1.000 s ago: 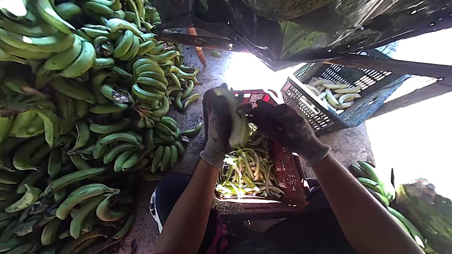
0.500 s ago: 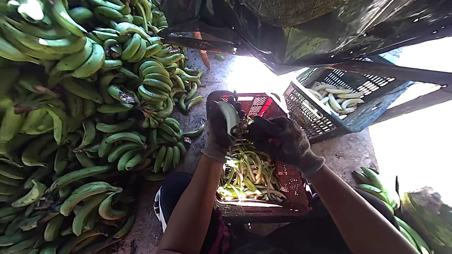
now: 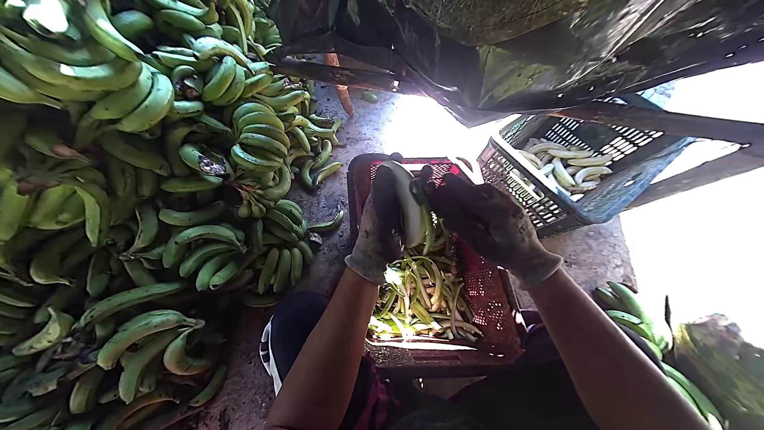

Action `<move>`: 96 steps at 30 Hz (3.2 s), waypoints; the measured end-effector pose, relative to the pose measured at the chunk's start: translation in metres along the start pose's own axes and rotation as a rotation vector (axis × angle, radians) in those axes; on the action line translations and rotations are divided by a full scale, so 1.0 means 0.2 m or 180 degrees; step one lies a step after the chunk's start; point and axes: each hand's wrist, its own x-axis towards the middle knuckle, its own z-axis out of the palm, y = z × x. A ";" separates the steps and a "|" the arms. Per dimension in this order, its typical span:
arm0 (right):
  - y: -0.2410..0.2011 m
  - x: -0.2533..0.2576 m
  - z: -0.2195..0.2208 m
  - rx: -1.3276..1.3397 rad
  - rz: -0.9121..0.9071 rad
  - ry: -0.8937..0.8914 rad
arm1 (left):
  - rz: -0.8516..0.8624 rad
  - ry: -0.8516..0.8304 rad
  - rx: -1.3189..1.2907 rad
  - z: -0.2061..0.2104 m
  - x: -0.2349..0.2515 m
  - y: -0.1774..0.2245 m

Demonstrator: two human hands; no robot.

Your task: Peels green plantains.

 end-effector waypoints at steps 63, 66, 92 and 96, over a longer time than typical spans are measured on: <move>0.01 0.01 0.13 0.0372 0.1504 -0.0957 | -0.1303 -0.0816 0.1620 0.06 0.07 -0.01; 0.28 0.00 -0.07 -0.0111 0.1464 -0.0499 | -0.1139 -0.0737 0.2139 -0.20 0.22 0.15; 0.27 0.11 -0.03 -0.0780 0.1823 -0.0630 | -0.2805 0.0214 0.3619 -1.40 0.62 -0.95; 0.12 0.09 0.05 0.0546 0.1951 -0.0330 | -0.1390 0.0628 0.3216 -1.05 0.69 -0.26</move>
